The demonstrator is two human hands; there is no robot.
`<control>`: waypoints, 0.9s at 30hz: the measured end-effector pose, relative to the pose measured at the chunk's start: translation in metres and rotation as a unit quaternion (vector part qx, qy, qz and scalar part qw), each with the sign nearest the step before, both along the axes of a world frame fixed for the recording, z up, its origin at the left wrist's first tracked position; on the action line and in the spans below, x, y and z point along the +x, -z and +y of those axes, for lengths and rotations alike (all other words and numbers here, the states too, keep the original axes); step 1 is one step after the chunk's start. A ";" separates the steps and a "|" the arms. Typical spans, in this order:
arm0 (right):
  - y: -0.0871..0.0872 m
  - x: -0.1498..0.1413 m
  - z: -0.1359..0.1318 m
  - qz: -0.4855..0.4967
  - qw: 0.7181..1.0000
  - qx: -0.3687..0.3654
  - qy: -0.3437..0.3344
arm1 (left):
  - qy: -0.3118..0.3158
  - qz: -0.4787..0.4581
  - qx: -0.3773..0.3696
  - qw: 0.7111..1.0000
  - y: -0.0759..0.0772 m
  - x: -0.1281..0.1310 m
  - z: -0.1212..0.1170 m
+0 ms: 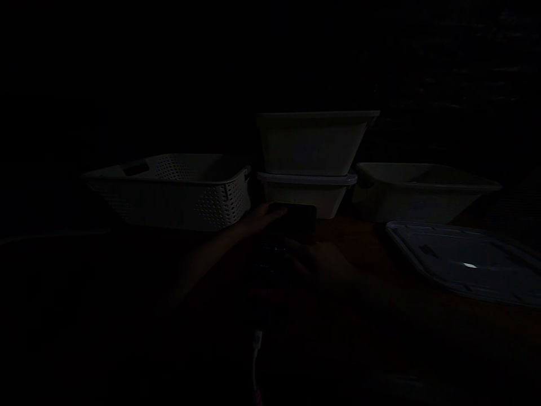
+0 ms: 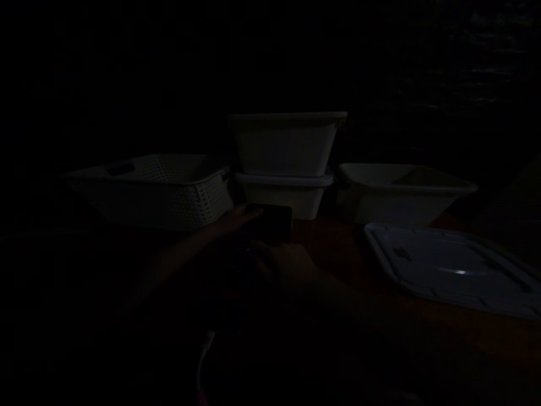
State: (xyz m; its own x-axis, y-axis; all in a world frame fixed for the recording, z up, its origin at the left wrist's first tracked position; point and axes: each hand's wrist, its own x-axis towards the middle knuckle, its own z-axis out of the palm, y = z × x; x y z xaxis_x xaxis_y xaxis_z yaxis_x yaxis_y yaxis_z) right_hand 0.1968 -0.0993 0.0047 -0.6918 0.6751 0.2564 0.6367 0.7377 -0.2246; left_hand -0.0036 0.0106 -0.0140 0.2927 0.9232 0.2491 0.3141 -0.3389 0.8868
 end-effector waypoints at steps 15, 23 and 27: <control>0.001 -0.010 0.001 -0.015 1.000 0.007 0.025 | -0.003 0.002 -0.015 1.000 0.003 0.001 0.003; -0.004 0.001 0.001 0.034 0.999 -0.023 0.002 | -0.004 -0.010 -0.042 0.999 -0.006 0.004 -0.006; -0.006 0.006 -0.002 0.059 0.998 -0.032 -0.013 | 0.008 -0.017 -0.038 0.999 -0.003 0.003 -0.003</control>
